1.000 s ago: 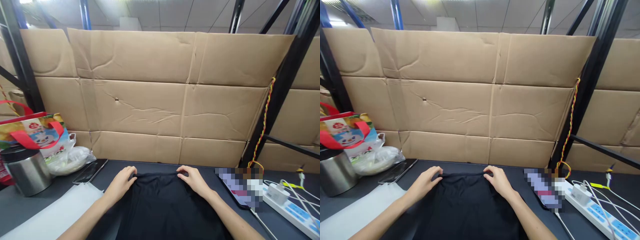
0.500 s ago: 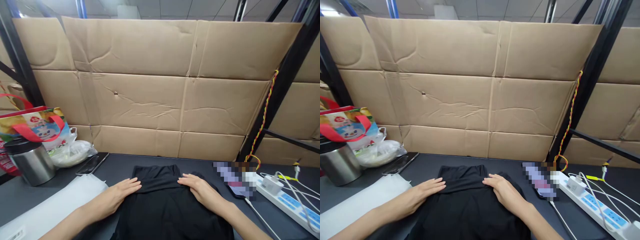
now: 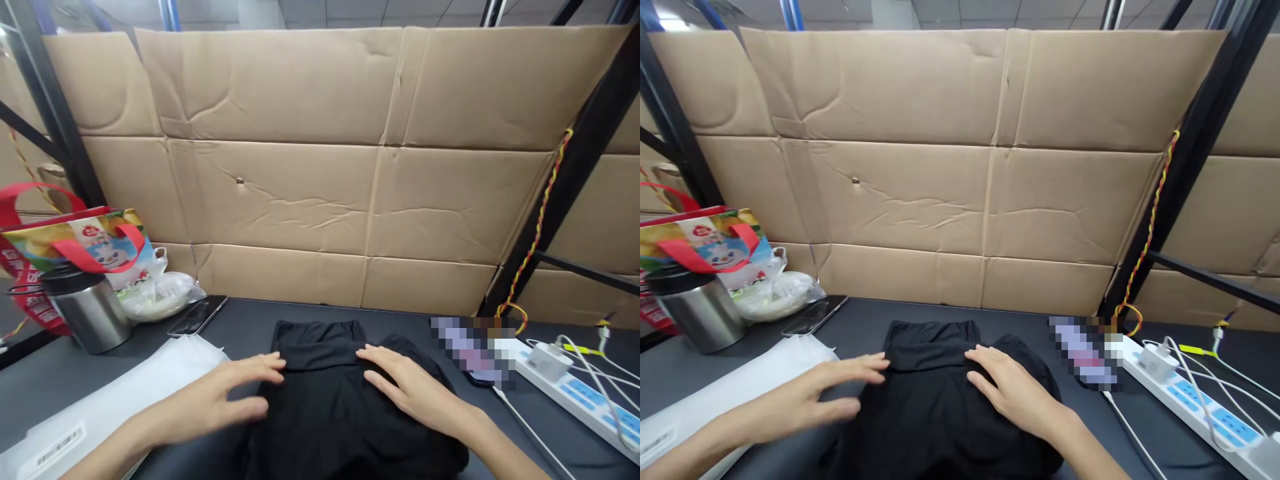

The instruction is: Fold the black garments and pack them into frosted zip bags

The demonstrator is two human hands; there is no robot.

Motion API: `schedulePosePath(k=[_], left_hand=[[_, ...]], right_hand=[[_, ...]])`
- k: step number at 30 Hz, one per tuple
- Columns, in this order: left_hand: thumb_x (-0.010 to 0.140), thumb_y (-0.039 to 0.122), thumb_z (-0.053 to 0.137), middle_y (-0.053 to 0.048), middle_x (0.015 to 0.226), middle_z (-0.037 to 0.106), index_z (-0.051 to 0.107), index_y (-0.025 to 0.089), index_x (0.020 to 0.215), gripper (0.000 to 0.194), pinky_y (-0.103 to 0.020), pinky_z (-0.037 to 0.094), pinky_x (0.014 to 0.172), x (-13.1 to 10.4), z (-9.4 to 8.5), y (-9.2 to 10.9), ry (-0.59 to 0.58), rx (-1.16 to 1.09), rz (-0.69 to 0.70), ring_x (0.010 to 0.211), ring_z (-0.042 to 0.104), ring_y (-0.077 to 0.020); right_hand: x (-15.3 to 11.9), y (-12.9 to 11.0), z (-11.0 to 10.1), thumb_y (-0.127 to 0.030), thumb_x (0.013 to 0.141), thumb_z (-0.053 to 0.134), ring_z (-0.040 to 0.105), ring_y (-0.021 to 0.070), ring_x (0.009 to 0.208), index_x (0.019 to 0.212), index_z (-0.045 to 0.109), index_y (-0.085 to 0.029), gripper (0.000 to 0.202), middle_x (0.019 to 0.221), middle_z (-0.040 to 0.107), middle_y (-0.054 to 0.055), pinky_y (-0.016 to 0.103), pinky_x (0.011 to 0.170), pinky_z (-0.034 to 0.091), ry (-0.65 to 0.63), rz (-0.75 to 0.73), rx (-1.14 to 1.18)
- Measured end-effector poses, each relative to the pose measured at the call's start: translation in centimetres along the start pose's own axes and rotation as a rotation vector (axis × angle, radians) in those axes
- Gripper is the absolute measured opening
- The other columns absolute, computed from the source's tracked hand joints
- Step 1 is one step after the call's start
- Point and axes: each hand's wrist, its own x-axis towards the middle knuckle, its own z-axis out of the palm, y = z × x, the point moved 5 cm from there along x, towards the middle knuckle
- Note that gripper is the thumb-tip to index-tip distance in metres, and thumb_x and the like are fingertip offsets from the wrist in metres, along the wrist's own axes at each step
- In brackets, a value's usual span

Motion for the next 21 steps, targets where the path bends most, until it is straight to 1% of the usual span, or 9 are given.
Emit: schedulePosePath(k=[3,5,7,9,11,13,15,17,21], left_hand=[[0.073,0.044,0.076,0.007,0.139,0.052,0.059,0.046,0.121,0.051,-0.036,0.039,0.105,-2.6,1.0,2.0,-0.175,-0.15,0.007,0.128,0.047,-0.0232],[0.076,0.044,0.072,0.008,0.134,0.056,0.063,0.046,0.114,0.039,-0.035,0.04,0.104,-3.3,1.6,2.0,-0.177,-0.187,-0.047,0.126,0.05,-0.0227],[0.083,0.044,0.065,0.008,0.123,0.065,0.068,0.043,0.106,0.024,-0.032,0.042,0.102,-2.8,2.0,1.3,-0.118,-0.226,-0.105,0.119,0.056,-0.0221],[0.087,0.044,0.058,0.007,0.107,0.071,0.071,0.038,0.1,0.019,-0.028,0.046,0.094,-1.4,1.8,0.6,-0.038,-0.292,-0.103,0.105,0.063,-0.0211],[0.089,0.044,0.054,0.005,0.093,0.073,0.072,0.032,0.094,0.023,-0.026,0.049,0.084,0.6,1.1,0.0,0.052,-0.403,-0.075,0.092,0.066,-0.0205],[0.088,0.048,0.052,0.004,0.083,0.071,0.069,0.025,0.085,0.029,-0.026,0.051,0.076,2.6,0.3,-0.7,0.161,-0.56,-0.096,0.084,0.066,-0.0206],[0.086,0.052,0.053,0.002,0.079,0.07,0.064,0.022,0.08,0.033,-0.027,0.051,0.071,4.1,-0.1,-1.6,0.25,-0.712,-0.178,0.08,0.067,-0.0211],[0.082,0.055,0.057,0.0,0.078,0.07,0.061,0.02,0.08,0.036,-0.028,0.052,0.069,5.0,0.1,-2.6,0.301,-0.808,-0.263,0.079,0.068,-0.0221],[0.081,0.059,0.058,-0.005,0.085,0.072,0.06,0.018,0.085,0.041,-0.029,0.053,0.07,5.9,1.4,-4.1,0.283,-0.886,-0.312,0.081,0.069,-0.0236]], right_hand=[[-0.3,-1.3,-0.9,-0.05,0.093,0.045,0.043,0.0237,0.131,0.126,0.058,-0.033,0.039,0.133,0.056,-0.002,0.041,0.112,0.03,0.006,-0.019,0.035],[-0.4,-3.0,-1.2,-0.051,0.092,0.047,0.046,0.0243,0.128,0.121,0.061,-0.032,0.037,0.129,0.06,-0.001,0.04,0.11,0.032,0.011,-0.047,0.053],[-0.4,-5.2,-1.0,-0.052,0.091,0.05,0.051,0.024,0.122,0.119,0.063,-0.032,0.037,0.125,0.062,0.0,0.037,0.106,0.037,-0.002,-0.076,0.086],[-0.3,-7.6,0.0,-0.054,0.086,0.056,0.054,0.0241,0.117,0.122,0.06,-0.033,0.042,0.125,0.062,0.001,0.035,0.102,0.041,-0.037,-0.092,0.135],[0.1,-9.5,1.5,-0.057,0.074,0.069,0.053,0.0281,0.119,0.131,0.052,-0.032,0.065,0.129,0.059,0.004,0.037,0.101,0.041,-0.071,-0.097,0.143],[0.3,-10.5,2.5,-0.048,0.065,0.079,0.052,0.033,0.117,0.136,0.047,-0.026,0.081,0.129,0.058,0.011,0.041,0.1,0.042,-0.066,-0.079,0.054],[0.3,-9.8,2.1,-0.031,0.071,0.076,0.056,0.0333,0.11,0.13,0.053,-0.023,0.064,0.121,0.062,0.013,0.042,0.094,0.044,-0.05,-0.006,-0.063],[-0.3,-7.4,0.2,-0.018,0.076,0.064,0.061,0.0295,0.099,0.112,0.063,-0.023,0.036,0.108,0.067,0.009,0.038,0.086,0.046,-0.051,0.109,-0.13],[-1.7,-0.7,-5.8,-0.025,0.078,0.059,0.063,0.0199,0.075,0.083,0.067,-0.021,0.011,0.08,0.07,0.001,0.026,0.064,0.043,-0.134,0.234,-0.028]])
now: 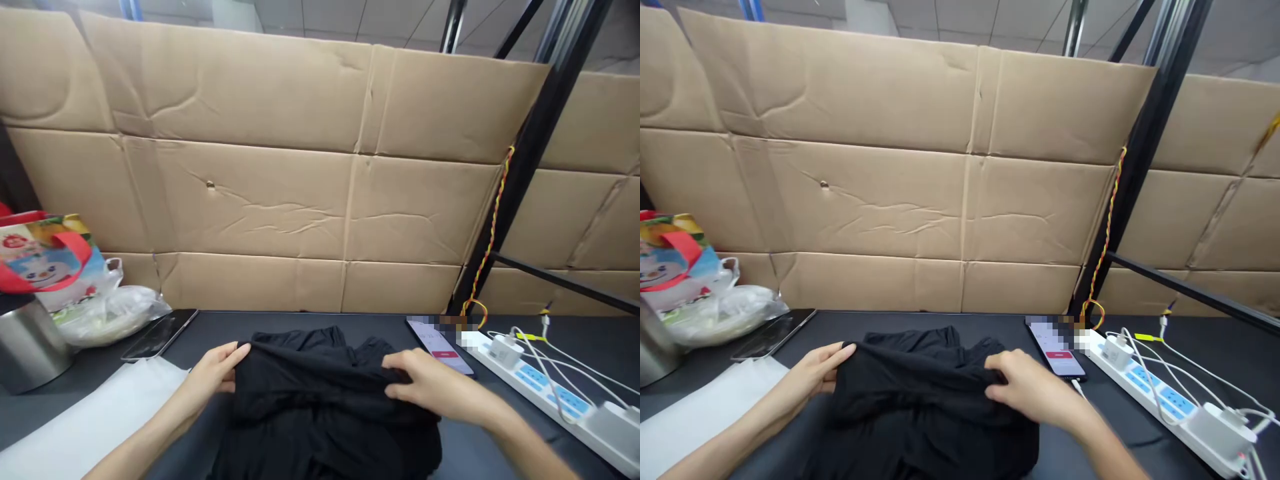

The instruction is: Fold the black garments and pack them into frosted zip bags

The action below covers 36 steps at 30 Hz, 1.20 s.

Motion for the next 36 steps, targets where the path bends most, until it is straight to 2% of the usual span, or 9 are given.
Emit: schedulePosePath(k=[6,9,12,15,18,25,28,31,36], left_hand=[[0.08,0.07,0.046,-0.007,0.074,0.071,0.058,0.017,0.08,0.054,-0.037,0.058,0.062,1.6,-0.6,-2.4,0.054,0.263,0.003,0.069,0.072,-0.0278],[0.077,0.069,0.051,-0.011,0.091,0.072,0.06,0.016,0.099,0.059,-0.048,0.056,0.074,1.6,-2.1,-2.0,0.211,0.42,0.081,0.078,0.071,-0.0323],[0.087,0.053,0.051,-0.006,0.135,0.056,0.05,0.025,0.131,0.052,-0.05,0.037,0.105,0.2,-1.4,0.4,0.309,0.825,0.435,0.123,0.051,-0.0307],[0.098,0.039,0.042,0.004,0.147,0.042,0.034,0.037,0.143,0.046,-0.05,0.028,0.111,-1.2,2.5,1.0,0.065,1.208,0.693,0.138,0.031,-0.0251],[0.099,0.038,0.041,0.004,0.15,0.033,0.019,0.04,0.147,0.053,-0.049,0.034,0.108,-1.9,4.7,-0.2,-0.116,1.351,0.732,0.138,0.031,-0.0258],[0.098,0.038,0.044,0.002,0.146,0.042,0.03,0.038,0.144,0.048,-0.043,0.038,0.108,-1.9,3.0,-0.6,-0.181,1.375,0.717,0.133,0.04,-0.0234],[0.099,0.033,0.042,0.0,0.135,0.057,0.052,0.032,0.133,0.035,-0.047,0.032,0.111,-0.7,5.8,2.3,-0.14,1.32,0.721,0.131,0.043,-0.0232],[0.099,0.02,0.037,-0.003,0.143,0.047,0.042,0.025,0.14,0.042,-0.042,0.029,0.113,0.4,11.4,4.5,-0.238,1.192,0.819,0.135,0.037,-0.0198],[0.097,0.015,0.04,-0.004,0.149,0.038,0.035,0.024,0.144,0.048,-0.042,0.029,0.113,1.3,16.8,2.7,-0.445,1.049,0.891,0.137,0.032,-0.0215]], right_hand=[[2.9,5.9,-3.1,-0.03,0.083,0.053,0.065,0.0213,0.084,0.089,0.067,-0.019,0.019,0.088,0.072,0.003,0.028,0.073,0.047,0.143,0.067,0.033],[3.5,5.4,-2.0,-0.028,0.083,0.053,0.06,0.0297,0.103,0.108,0.063,-0.013,0.031,0.109,0.067,0.014,0.043,0.09,0.043,0.287,0.127,-0.047],[2.9,2.2,-0.5,-0.029,0.084,0.055,0.046,0.0327,0.124,0.128,0.053,-0.011,0.048,0.131,0.054,0.019,0.05,0.105,0.032,0.361,0.052,-0.127],[2.5,-2.6,2.1,-0.022,0.08,0.057,0.034,0.0244,0.136,0.139,0.042,-0.02,0.061,0.146,0.041,0.008,0.041,0.112,0.027,0.207,-0.279,-0.189],[2.8,-4.1,4.1,-0.004,0.071,0.05,0.038,0.024,0.134,0.139,0.044,-0.014,0.068,0.144,0.044,0.011,0.04,0.113,0.028,0.078,-0.324,-0.27],[1.9,3.0,2.7,0.007,0.068,0.035,0.055,0.0247,0.119,0.128,0.056,-0.012,0.066,0.129,0.059,0.014,0.045,0.108,0.035,0.187,-0.026,-0.436],[1.2,4.8,2.8,0.005,0.065,0.038,0.056,0.0256,0.118,0.129,0.056,-0.012,0.068,0.128,0.06,0.013,0.046,0.108,0.034,0.191,0.024,-0.454],[0.7,4.9,3.2,0.003,0.063,0.039,0.054,0.0242,0.119,0.131,0.053,-0.011,0.071,0.13,0.058,0.013,0.042,0.107,0.035,0.202,0.007,-0.471],[0.4,4.7,2.4,0.007,0.063,0.038,0.065,0.0227,0.101,0.112,0.067,-0.017,0.062,0.108,0.071,0.009,0.035,0.092,0.047,0.285,0.038,-0.557]])
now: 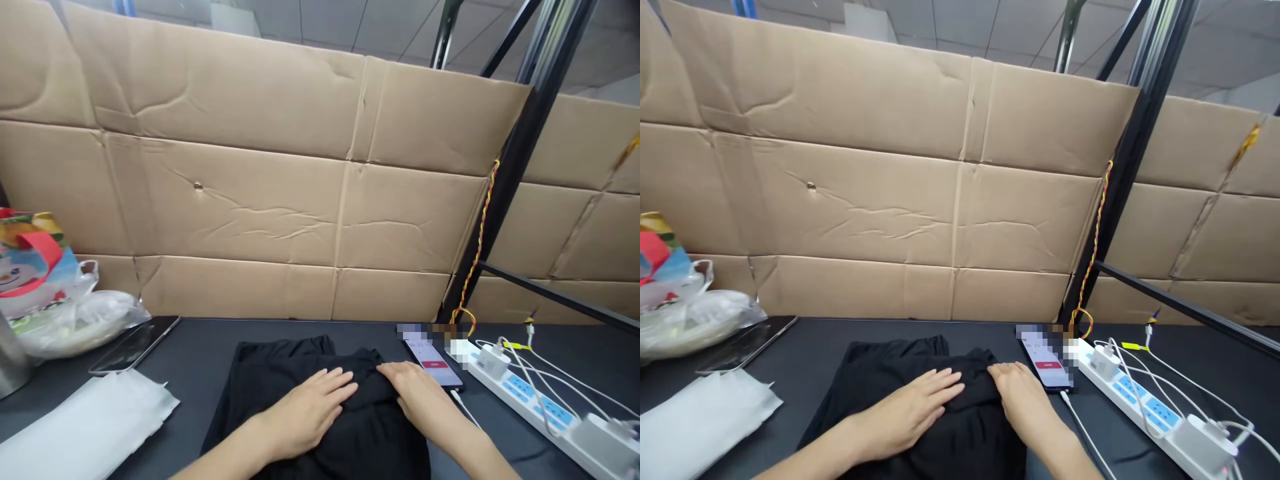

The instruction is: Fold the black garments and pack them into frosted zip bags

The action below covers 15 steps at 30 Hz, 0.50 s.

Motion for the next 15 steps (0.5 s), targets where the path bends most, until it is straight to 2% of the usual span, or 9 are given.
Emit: schedulePosePath(k=[3,5,7,11,13,15], left_hand=[[0.097,0.014,0.04,-0.005,0.15,0.036,0.034,0.024,0.144,0.049,-0.041,0.029,0.113,-0.6,1.3,-0.5,0.016,-0.009,-0.006,0.138,0.03,-0.0214],[0.096,0.014,0.04,-0.006,0.149,0.037,0.037,0.022,0.143,0.048,-0.042,0.03,0.112,-0.8,1.4,-0.6,0.018,-0.001,-0.004,0.137,0.031,-0.0222],[0.095,0.013,0.041,-0.008,0.148,0.04,0.041,0.02,0.141,0.046,-0.043,0.032,0.111,-0.7,1.1,-0.4,0.03,0.008,0.001,0.136,0.034,-0.0235],[0.093,0.014,0.046,-0.008,0.136,0.055,0.051,0.021,0.132,0.039,-0.042,0.035,0.11,-0.7,0.2,0.2,0.088,0.03,-0.028,0.129,0.046,-0.0238],[0.093,0.02,0.05,-0.007,0.127,0.061,0.056,0.021,0.126,0.033,-0.044,0.036,0.11,-1.4,-0.4,0.4,0.097,0.054,-0.056,0.123,0.051,-0.0241],[0.094,0.026,0.052,-0.007,0.129,0.06,0.053,0.022,0.13,0.036,-0.045,0.035,0.11,-2.9,-1.1,0.5,0.093,0.081,-0.068,0.124,0.051,-0.0247]], right_hand=[[0.9,0.1,-1.3,0.007,0.073,0.038,0.068,0.0248,0.09,0.095,0.071,-0.017,0.046,0.092,0.074,0.009,0.042,0.092,0.047,0.118,0.044,-0.075],[1.8,-1.0,-2.5,0.004,0.078,0.041,0.064,0.0269,0.101,0.099,0.07,-0.016,0.04,0.102,0.072,0.011,0.047,0.099,0.041,0.25,0.035,-0.126],[2.6,-3.1,-3.3,0.0,0.082,0.045,0.056,0.0285,0.115,0.108,0.067,-0.016,0.037,0.118,0.066,0.011,0.049,0.107,0.034,0.337,-0.034,-0.152],[3.3,-8.2,-2.8,-0.01,0.091,0.046,0.039,0.0252,0.132,0.122,0.059,-0.018,0.034,0.137,0.053,0.009,0.047,0.114,0.025,0.326,-0.373,-0.02],[3.1,-9.3,-2.1,-0.01,0.093,0.043,0.035,0.0212,0.135,0.128,0.054,-0.022,0.038,0.14,0.049,0.007,0.045,0.114,0.026,0.273,-0.479,0.09],[2.7,-9.2,-1.7,-0.009,0.094,0.041,0.032,0.019,0.137,0.134,0.048,-0.025,0.044,0.143,0.045,0.006,0.044,0.114,0.027,0.208,-0.506,0.189]])
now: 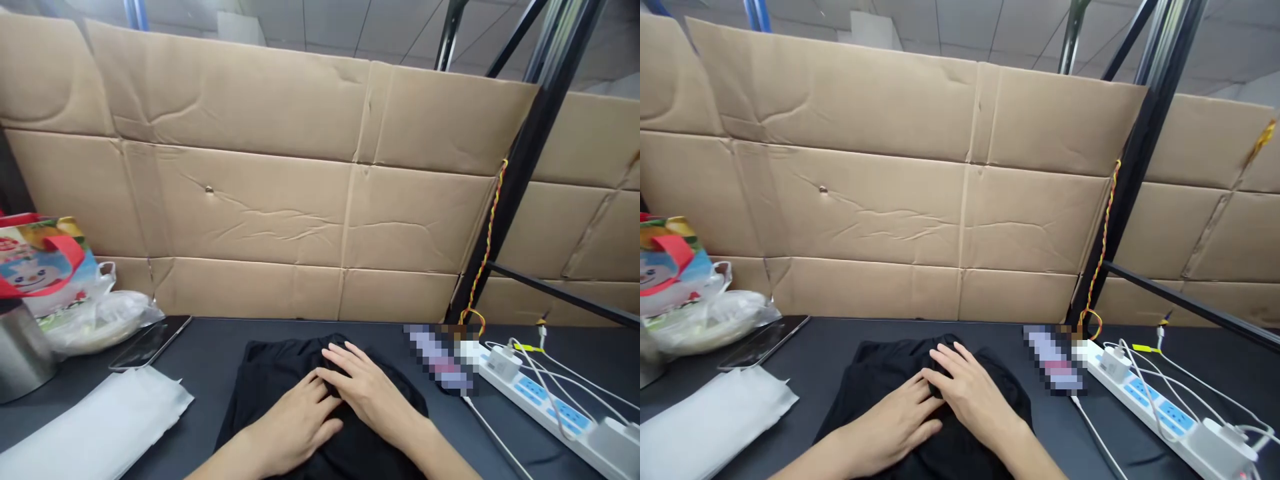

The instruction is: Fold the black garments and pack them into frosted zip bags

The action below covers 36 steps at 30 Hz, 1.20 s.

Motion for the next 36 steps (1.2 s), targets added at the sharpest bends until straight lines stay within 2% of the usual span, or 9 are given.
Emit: schedulePosePath(k=[5,8,10,14,18,21,24,27,36], left_hand=[[0.098,0.033,0.045,-0.004,0.15,0.035,0.027,0.03,0.147,0.053,-0.045,0.037,0.108,-4.9,-2.2,-1.6,-0.009,0.122,-0.091,0.135,0.036,-0.0257],[0.098,0.036,0.046,-0.002,0.149,0.037,0.029,0.033,0.146,0.051,-0.046,0.04,0.106,-7.6,-2.5,-3.2,-0.022,0.185,-0.198,0.134,0.037,-0.0275],[0.096,0.036,0.05,-0.001,0.147,0.04,0.032,0.034,0.145,0.052,-0.047,0.04,0.105,-9.0,-2.5,-3.9,-0.001,0.199,-0.226,0.133,0.038,-0.0287],[0.093,0.033,0.054,0.0,0.146,0.042,0.031,0.035,0.145,0.056,-0.047,0.038,0.106,-11.0,-2.3,-4.7,0.027,0.218,-0.233,0.132,0.04,-0.028],[0.093,0.035,0.054,0.001,0.145,0.043,0.032,0.037,0.144,0.055,-0.047,0.041,0.103,-12.4,-2.4,-5.3,0.043,0.251,-0.279,0.131,0.042,-0.0283],[0.092,0.033,0.055,0.001,0.144,0.044,0.035,0.037,0.143,0.055,-0.045,0.044,0.101,-13.0,-2.8,-5.5,0.061,0.257,-0.284,0.129,0.045,-0.0283],[0.091,0.034,0.057,0.002,0.143,0.046,0.038,0.039,0.141,0.054,-0.042,0.046,0.1,-13.4,-3.3,-5.4,0.103,0.252,-0.278,0.128,0.047,-0.0276],[0.09,0.037,0.057,0.002,0.143,0.047,0.042,0.038,0.139,0.051,-0.039,0.049,0.098,-13.8,-3.7,-5.5,0.143,0.264,-0.301,0.125,0.051,-0.0277],[0.09,0.033,0.056,0.001,0.124,0.063,0.061,0.037,0.12,0.03,-0.032,0.053,0.092,-13.5,-3.4,-6.6,0.198,0.189,-0.375,0.11,0.061,-0.0233]], right_hand=[[-1.3,1.3,-0.4,-0.019,0.097,0.036,0.023,0.0164,0.14,0.145,0.029,-0.029,0.049,0.152,0.03,0.003,0.042,0.115,0.025,0.056,0.168,0.215],[-1.6,2.2,0.8,-0.037,0.093,0.05,0.02,0.0194,0.141,0.149,0.016,-0.021,0.068,0.155,0.023,0.007,0.041,0.114,0.028,0.051,0.334,0.269],[-1.5,2.3,1.9,-0.033,0.089,0.054,0.024,0.0221,0.14,0.148,0.021,-0.017,0.069,0.152,0.028,0.01,0.044,0.114,0.028,0.014,0.352,0.243],[-0.9,1.4,1.5,-0.007,0.09,0.034,0.031,0.0192,0.137,0.141,0.04,-0.022,0.053,0.146,0.042,0.007,0.047,0.114,0.026,-0.007,0.235,0.206],[-0.9,-0.8,0.0,-0.018,0.093,0.04,0.024,0.0205,0.14,0.136,0.047,-0.032,0.046,0.146,0.042,0.0,0.05,0.115,0.018,-0.18,0.064,0.273],[-1.2,-0.4,-1.0,-0.032,0.093,0.046,0.028,0.0219,0.139,0.135,0.048,-0.031,0.041,0.144,0.044,0.002,0.047,0.114,0.021,-0.121,0.149,0.351],[-2.0,2.3,-1.2,-0.038,0.095,0.04,0.057,0.021,0.114,0.118,0.059,-0.024,0.032,0.123,0.062,0.007,0.037,0.098,0.042,0.074,0.466,0.368],[-3.0,4.7,0.1,-0.042,0.095,0.038,0.065,0.0203,0.071,0.08,0.063,-0.022,0.035,0.076,0.069,0.004,0.031,0.068,0.047,0.03,0.724,0.324],[-2.3,5.4,1.4,-0.045,0.08,0.057,0.055,0.0166,0.056,0.063,0.048,-0.023,0.029,0.058,0.058,-0.002,0.024,0.054,0.035,-0.023,0.745,0.353]])
